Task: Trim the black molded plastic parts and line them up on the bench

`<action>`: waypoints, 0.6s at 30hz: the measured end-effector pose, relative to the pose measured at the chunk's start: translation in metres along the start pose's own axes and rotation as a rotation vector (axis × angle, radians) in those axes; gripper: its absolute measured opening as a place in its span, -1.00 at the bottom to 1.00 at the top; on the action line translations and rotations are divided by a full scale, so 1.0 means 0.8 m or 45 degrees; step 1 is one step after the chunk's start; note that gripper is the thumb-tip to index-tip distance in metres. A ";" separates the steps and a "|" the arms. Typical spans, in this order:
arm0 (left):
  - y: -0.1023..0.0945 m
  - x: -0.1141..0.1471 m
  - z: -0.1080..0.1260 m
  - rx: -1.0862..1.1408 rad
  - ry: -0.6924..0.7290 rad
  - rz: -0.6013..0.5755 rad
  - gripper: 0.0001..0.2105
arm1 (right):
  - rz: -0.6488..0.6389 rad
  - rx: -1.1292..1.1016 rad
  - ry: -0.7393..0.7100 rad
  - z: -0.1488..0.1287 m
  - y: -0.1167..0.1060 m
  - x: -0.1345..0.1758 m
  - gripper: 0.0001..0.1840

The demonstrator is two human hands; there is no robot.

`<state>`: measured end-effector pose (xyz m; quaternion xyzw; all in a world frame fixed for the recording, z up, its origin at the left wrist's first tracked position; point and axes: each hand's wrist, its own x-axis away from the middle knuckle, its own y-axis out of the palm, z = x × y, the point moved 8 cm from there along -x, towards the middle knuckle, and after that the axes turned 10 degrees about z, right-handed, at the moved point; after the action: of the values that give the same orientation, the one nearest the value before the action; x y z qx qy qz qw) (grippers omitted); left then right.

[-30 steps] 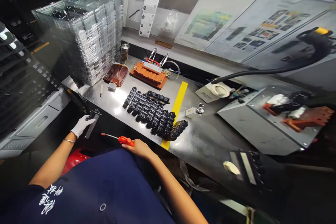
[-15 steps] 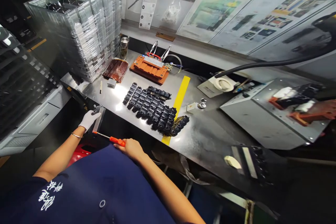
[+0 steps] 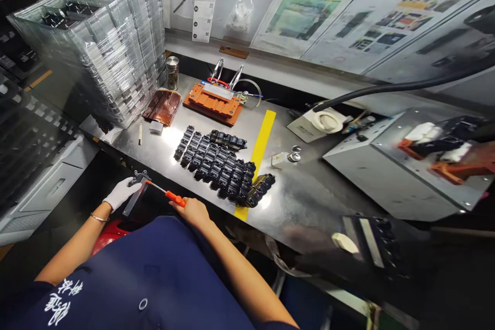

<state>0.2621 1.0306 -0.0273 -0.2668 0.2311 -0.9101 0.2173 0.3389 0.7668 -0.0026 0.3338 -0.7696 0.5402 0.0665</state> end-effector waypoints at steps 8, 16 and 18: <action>0.031 -0.008 -0.003 -0.163 -0.065 -0.229 -0.58 | -0.157 -0.077 -0.042 0.047 -0.022 -0.014 -0.35; 0.058 -0.028 0.006 -0.806 0.217 -0.306 -0.57 | -0.173 -0.124 -0.023 0.118 -0.051 -0.041 -0.37; 0.048 -0.056 0.030 -0.557 0.091 -0.184 -0.61 | -0.211 -0.164 -0.033 0.130 -0.055 -0.040 -0.37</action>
<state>0.3205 1.0158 -0.0469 -0.2910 0.4105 -0.8605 0.0801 0.4160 0.6814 -0.0247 0.3982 -0.7734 0.4778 0.1225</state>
